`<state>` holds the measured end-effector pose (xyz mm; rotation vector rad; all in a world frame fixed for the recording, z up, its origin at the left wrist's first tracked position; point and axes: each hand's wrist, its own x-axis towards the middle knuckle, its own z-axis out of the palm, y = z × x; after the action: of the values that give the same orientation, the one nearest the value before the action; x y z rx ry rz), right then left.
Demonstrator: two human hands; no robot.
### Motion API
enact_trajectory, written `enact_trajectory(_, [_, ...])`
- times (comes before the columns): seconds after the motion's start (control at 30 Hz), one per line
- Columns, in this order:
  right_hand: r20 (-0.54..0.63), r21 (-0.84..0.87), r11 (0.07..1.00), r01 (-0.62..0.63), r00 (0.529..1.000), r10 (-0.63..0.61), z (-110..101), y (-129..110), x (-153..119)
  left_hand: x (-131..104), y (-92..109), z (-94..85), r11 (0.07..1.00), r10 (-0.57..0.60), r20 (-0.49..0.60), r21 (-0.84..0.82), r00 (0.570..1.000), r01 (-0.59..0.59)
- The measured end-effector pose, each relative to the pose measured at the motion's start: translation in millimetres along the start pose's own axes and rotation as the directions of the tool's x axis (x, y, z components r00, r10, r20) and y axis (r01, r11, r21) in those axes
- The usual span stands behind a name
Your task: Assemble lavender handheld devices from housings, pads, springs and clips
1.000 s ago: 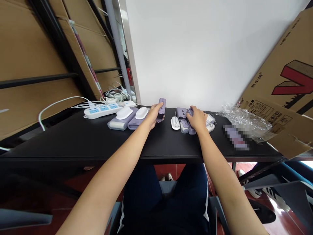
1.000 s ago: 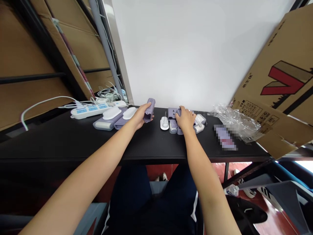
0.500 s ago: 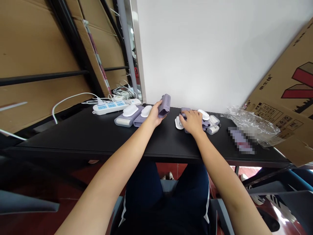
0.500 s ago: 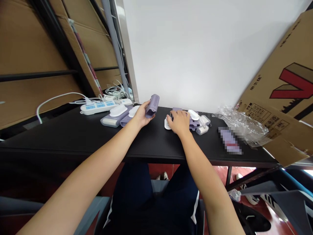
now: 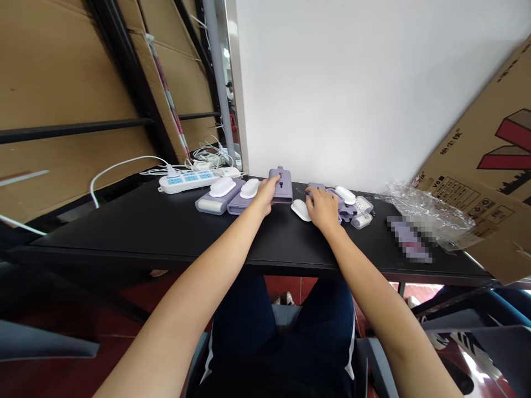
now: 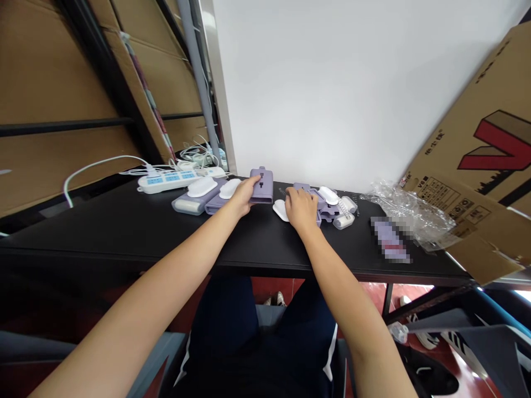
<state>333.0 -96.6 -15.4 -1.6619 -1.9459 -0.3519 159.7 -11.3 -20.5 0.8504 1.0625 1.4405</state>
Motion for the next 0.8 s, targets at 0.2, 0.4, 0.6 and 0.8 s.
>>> enact_trajectory(0.2, [-0.171,0.295,0.939,-0.179,0.957,0.236,-11.2,29.7,10.1,2.6,-7.1,-2.8,0.958,0.126,-0.031,0.262,0.992,-0.113])
enact_trajectory(0.4, [-0.269,0.386,0.87,-0.307,0.865,0.424,-13.3,55.5,20.7,3.8,-13.2,-4.5,0.861,0.193,0.027,0.476,0.981,-0.182])
enact_trajectory(0.6, [-0.264,0.538,0.811,-0.231,0.867,0.422,-15.6,49.1,21.8,-1.9,-10.0,-4.8,0.54,0.382,0.249,0.722,0.89,-0.433])
enact_trajectory(0.8, [-0.122,0.688,0.725,-0.026,0.981,0.151,-8.1,29.0,16.6,-30.8,-7.3,7.7,0.2,0.397,0.615,0.666,0.681,-0.718])
